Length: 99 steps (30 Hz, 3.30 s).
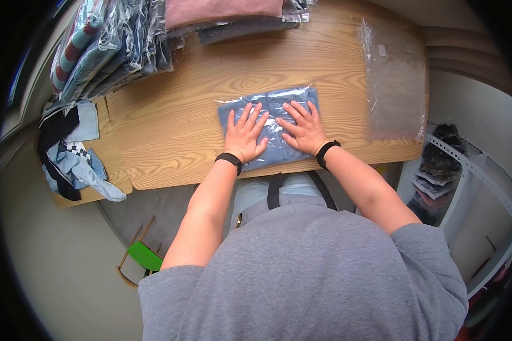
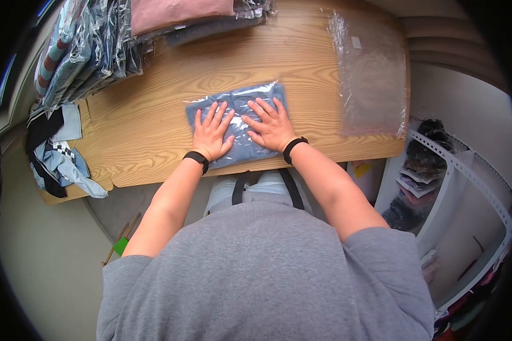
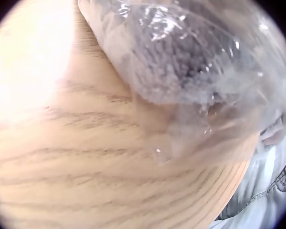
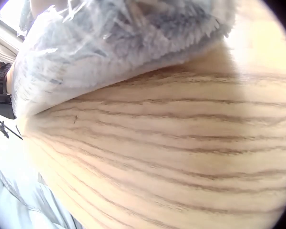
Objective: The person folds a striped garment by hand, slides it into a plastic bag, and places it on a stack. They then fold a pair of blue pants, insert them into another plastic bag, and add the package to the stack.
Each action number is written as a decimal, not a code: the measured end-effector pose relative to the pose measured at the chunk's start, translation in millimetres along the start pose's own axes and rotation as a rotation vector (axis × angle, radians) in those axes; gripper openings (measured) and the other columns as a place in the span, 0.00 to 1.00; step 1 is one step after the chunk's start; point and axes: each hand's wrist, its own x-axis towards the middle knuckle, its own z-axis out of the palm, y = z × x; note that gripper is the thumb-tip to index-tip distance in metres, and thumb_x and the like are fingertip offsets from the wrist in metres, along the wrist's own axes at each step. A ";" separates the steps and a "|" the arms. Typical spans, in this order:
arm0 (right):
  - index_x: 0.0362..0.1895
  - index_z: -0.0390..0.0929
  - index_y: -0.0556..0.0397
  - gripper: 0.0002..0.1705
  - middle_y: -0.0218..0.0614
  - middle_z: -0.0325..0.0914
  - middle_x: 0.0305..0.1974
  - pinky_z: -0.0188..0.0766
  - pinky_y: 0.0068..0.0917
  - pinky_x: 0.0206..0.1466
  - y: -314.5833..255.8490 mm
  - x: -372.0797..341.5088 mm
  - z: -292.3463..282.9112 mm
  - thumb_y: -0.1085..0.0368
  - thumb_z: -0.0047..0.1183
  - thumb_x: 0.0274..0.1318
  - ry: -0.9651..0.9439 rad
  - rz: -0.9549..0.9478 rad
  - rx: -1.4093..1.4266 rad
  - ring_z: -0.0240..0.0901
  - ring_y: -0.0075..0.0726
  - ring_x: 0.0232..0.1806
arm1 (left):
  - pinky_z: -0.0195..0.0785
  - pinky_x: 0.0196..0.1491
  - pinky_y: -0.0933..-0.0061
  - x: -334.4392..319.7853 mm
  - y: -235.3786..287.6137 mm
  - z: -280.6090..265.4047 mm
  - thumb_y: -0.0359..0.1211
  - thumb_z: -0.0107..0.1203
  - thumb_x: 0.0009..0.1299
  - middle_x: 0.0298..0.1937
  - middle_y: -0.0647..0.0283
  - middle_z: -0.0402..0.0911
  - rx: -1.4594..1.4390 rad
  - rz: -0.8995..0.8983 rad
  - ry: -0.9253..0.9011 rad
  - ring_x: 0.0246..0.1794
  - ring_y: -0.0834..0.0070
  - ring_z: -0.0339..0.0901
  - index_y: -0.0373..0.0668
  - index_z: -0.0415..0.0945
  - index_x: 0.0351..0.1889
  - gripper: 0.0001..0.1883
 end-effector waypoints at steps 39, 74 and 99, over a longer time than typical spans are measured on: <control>0.58 0.70 0.38 0.25 0.29 0.63 0.63 0.45 0.47 0.69 -49.9 -50.2 -22.7 0.52 0.52 0.55 0.033 0.151 0.001 0.56 0.35 0.66 | 0.43 0.66 0.53 -37.3 10.5 -31.5 0.40 0.56 0.61 0.68 0.62 0.58 0.106 0.110 0.330 0.69 0.64 0.52 0.51 0.63 0.63 0.30; 0.59 0.65 0.55 0.38 0.36 0.71 0.56 0.60 0.28 0.63 35.1 -20.3 -83.6 0.71 0.66 0.40 -0.133 0.447 1.197 0.65 0.31 0.58 | 0.63 0.54 0.69 -63.9 -16.9 -89.3 0.48 0.62 0.61 0.47 0.60 0.77 -1.173 -0.493 0.323 0.48 0.73 0.72 0.39 0.73 0.49 0.26; 0.43 0.76 0.72 0.45 0.55 0.79 0.39 0.68 0.32 0.49 -5.9 14.2 18.5 0.33 0.44 0.56 -0.201 1.119 0.903 0.76 0.47 0.44 | 0.67 0.26 0.73 -57.7 -122.6 -5.6 0.56 0.57 0.63 0.27 0.60 0.77 -0.891 -0.835 -0.105 0.24 0.75 0.73 0.31 0.75 0.33 0.30</control>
